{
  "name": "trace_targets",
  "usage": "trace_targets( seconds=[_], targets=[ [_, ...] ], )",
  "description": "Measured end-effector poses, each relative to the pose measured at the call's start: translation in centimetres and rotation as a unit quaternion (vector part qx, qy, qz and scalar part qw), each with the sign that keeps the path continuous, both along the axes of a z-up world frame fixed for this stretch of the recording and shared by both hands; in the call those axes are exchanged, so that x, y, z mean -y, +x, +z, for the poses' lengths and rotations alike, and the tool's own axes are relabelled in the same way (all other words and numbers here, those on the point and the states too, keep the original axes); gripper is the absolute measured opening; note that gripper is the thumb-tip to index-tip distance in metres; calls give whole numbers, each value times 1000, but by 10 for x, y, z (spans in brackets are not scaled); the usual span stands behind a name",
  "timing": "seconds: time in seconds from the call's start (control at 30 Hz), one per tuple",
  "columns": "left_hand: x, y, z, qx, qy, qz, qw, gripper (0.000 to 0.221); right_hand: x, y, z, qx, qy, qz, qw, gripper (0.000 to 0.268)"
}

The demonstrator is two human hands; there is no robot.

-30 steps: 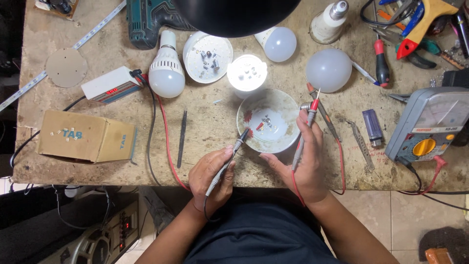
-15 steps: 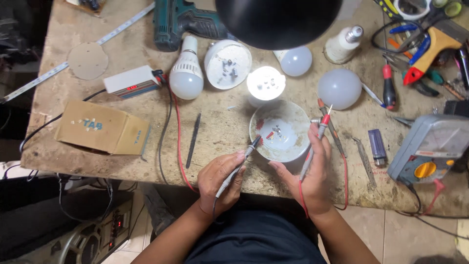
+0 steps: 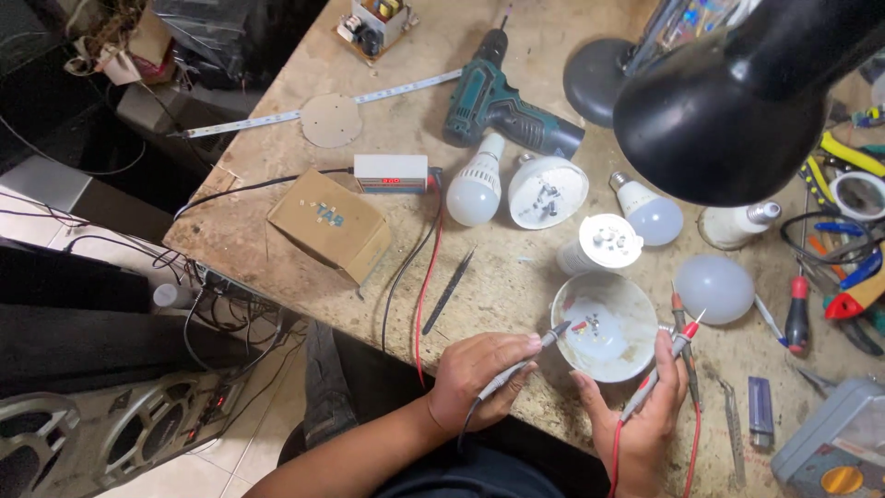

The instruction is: Testing LED circuit boards and light bulbs using a multimeter on a repair bench.

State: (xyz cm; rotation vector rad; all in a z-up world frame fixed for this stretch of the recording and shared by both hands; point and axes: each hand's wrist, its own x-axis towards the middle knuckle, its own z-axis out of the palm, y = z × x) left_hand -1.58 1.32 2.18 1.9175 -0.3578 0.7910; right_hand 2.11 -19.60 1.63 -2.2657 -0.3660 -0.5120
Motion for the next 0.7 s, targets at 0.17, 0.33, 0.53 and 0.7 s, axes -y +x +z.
trace_targets(
  seconds=[0.17, 0.33, 0.53, 0.7],
  targets=[
    [-3, -3, 7, 23, 2, 11, 1000, 19, 3, 1, -11, 18, 1, -1, 1000, 98],
    [-6, -5, 8, 22, -21, 8, 1000, 18, -4, 2, -13, 53, 15, -16, 998, 100],
    [-6, -7, 3, 41, -17, 5, 999, 18, -11, 7, -6, 33, -8, -54, 998, 113],
    [-8, -6, 8, 39, -47, 23, 998, 17, -6, 15, -18, 65, -30, -33, 997, 108]
  ],
)
